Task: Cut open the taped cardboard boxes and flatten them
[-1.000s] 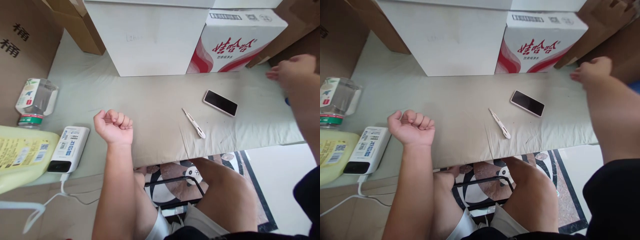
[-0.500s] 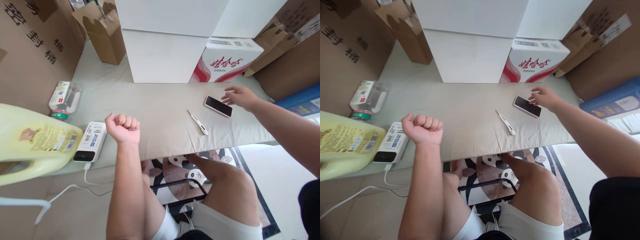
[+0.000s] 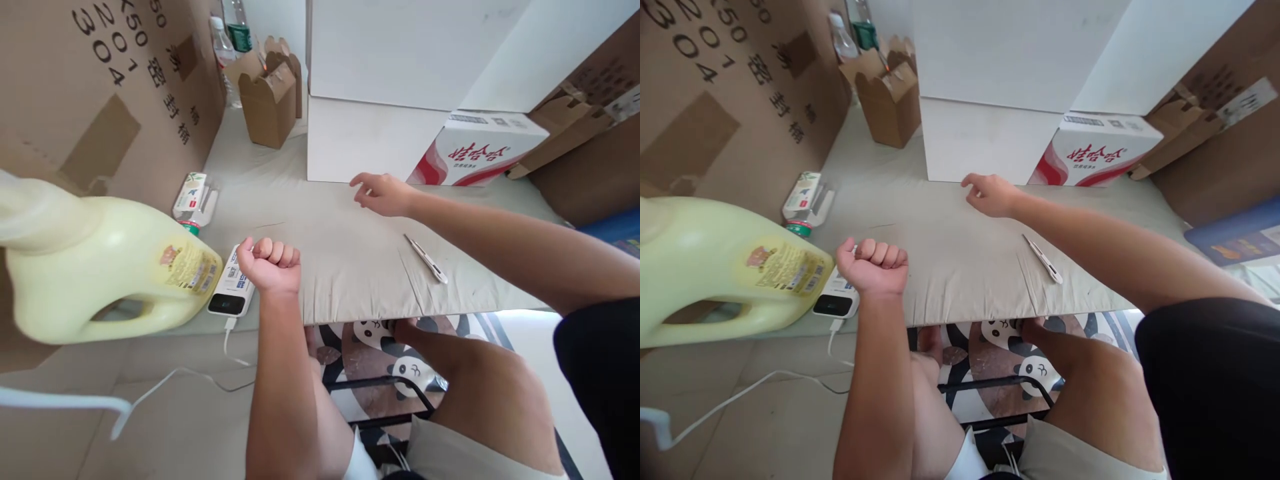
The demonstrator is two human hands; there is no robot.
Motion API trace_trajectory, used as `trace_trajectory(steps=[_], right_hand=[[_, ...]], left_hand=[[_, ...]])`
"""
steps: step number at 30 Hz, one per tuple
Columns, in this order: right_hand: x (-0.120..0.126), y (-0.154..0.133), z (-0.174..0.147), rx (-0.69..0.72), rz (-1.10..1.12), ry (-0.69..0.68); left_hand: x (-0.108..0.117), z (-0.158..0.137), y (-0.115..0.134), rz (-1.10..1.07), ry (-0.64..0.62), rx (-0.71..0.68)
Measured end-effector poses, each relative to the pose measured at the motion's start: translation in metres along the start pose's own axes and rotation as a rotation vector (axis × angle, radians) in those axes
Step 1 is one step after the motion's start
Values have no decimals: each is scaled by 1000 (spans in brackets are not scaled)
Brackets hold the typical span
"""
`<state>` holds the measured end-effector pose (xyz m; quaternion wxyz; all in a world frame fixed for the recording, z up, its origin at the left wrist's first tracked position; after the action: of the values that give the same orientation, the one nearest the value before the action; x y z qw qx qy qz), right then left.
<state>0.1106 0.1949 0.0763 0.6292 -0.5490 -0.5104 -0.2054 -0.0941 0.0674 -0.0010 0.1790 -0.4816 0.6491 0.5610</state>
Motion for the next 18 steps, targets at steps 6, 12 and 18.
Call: trace_trajectory(steps=[6,12,18], right_hand=[[-19,-63,63,109,29,47],[-28,-115,116,225,50,169],[-25,-147,197,110,360,258]], left_hand=[[0,9,-20,56,-52,93],[5,16,-25,-37,-77,157],[6,25,-34,-104,-95,235]])
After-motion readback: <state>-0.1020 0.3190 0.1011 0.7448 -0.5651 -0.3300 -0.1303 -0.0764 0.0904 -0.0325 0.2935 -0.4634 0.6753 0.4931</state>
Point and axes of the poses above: each hand's wrist, its own z-axis towards the middle knuckle, its own x-axis out of the back of the hand, y = z × x, the point moved 10 cm from there along z, towards the middle knuckle, and after that the axes turned 7 degrees about z, right-handed, at the moved point
